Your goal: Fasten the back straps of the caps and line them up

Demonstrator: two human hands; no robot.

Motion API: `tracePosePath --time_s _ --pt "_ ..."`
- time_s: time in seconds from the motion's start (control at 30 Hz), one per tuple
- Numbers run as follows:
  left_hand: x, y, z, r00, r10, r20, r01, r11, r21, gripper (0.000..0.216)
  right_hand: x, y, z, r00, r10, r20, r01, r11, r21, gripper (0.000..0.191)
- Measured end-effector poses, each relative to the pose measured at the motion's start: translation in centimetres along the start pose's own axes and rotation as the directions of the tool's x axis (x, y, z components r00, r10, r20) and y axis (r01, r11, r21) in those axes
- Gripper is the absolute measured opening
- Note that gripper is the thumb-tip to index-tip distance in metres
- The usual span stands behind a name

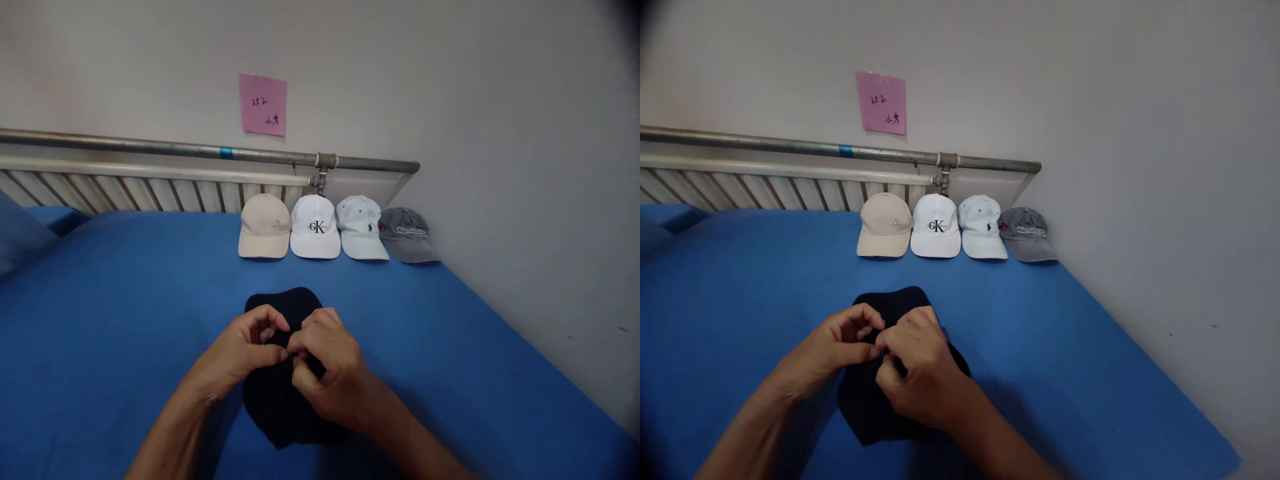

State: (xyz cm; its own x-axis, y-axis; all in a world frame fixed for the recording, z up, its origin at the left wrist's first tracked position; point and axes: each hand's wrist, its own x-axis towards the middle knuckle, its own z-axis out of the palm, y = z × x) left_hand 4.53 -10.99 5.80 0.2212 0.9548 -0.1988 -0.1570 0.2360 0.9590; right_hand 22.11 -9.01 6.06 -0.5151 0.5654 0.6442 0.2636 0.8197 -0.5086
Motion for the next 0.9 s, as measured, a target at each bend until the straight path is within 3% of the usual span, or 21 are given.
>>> tracePosePath --time_s 0.17,0.37,0.47,0.73,0.9 --pt "0.1 0.0 0.0 1.000 0.001 0.003 -0.001 1.000 -0.002 0.024 0.0 0.0 -0.3 0.999 0.051 0.009 -0.051 0.999 -0.001 0.020" --pt "0.0 0.0 0.1 0.998 -0.032 -0.056 0.032 0.999 0.001 0.025 -0.2 0.2 -0.5 0.998 -0.053 0.023 0.055 0.987 -0.153 0.018" --pt "0.0 0.0 0.1 0.999 -0.009 -0.054 0.009 1.000 0.004 0.025 -0.3 0.1 -0.2 0.997 -0.068 0.040 0.073 0.986 -0.150 0.018" --pt "0.1 -0.1 -0.2 1.000 -0.005 0.001 0.005 1.000 0.011 0.022 0.0 0.2 -0.6 0.992 0.109 0.063 -0.112 0.992 0.049 0.022" --pt "0.2 -0.2 -0.1 1.000 -0.013 -0.013 0.013 0.999 0.034 0.023 0.2 0.3 -1.3 0.979 0.145 0.144 -0.153 0.987 0.046 0.020"
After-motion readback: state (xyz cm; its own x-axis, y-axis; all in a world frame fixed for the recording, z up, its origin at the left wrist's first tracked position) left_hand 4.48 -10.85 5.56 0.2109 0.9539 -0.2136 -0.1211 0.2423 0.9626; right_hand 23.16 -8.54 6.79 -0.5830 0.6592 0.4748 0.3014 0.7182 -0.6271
